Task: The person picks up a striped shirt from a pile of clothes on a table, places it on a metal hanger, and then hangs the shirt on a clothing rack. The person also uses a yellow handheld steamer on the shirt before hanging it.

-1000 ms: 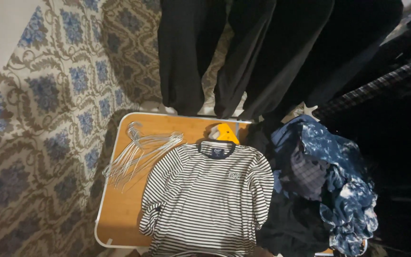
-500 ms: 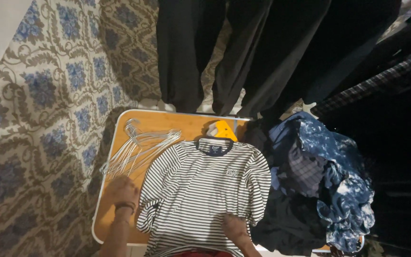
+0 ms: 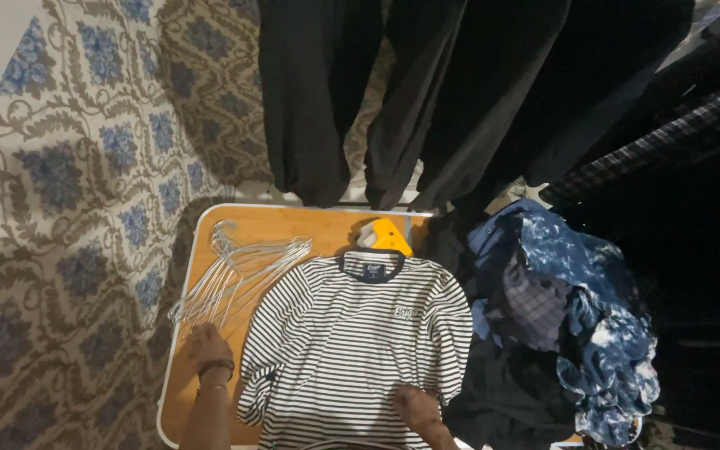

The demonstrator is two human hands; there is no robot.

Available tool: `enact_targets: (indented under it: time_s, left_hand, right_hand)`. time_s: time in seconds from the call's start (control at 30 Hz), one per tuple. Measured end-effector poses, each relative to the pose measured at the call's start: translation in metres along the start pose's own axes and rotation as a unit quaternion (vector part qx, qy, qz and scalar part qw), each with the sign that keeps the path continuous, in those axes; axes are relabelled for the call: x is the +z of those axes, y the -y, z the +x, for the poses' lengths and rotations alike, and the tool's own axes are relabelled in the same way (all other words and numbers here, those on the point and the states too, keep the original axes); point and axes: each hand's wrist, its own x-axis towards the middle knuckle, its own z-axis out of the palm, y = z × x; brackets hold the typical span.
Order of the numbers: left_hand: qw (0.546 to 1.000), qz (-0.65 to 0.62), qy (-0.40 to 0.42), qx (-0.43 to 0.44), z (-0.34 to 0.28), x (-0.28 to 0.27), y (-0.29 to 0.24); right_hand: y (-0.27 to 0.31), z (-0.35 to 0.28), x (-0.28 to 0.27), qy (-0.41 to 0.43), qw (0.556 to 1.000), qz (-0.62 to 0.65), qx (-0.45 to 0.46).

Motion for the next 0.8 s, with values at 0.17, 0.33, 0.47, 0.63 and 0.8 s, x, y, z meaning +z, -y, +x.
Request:
enact_targets:
  time_s: [0.17,0.33,0.47,0.63,0.8]
  left_hand:
    - [0.997,0.035,-0.058,0.027,0.001,0.016,0.005]
    - [0.992,0.043,-0.073,0.094,0.005,0.024,0.015]
    - [0.966,0.235,0.048,0.092,0.020,0.031,0.014]
    - [0.955,0.268,0.080,0.096,-0.006,-0.017,-0.001]
    - [0.828,0.553,-0.008,0.091,0.017,0.046,0.012]
  right_hand:
    - [-0.024,0.006,0.022,-0.044,0.998,0.027,-0.032]
    - [-0.020,0.003,0.020,-0.103,0.991,0.014,-0.087]
    - [0.005,0.000,-0.004,0.017,0.999,-0.036,-0.008]
    - [-0.001,-0.002,0.002,-0.027,0.999,-0.011,-0.028]
    - [0.001,-0.004,0.003,-0.021,0.999,-0.027,-0.024]
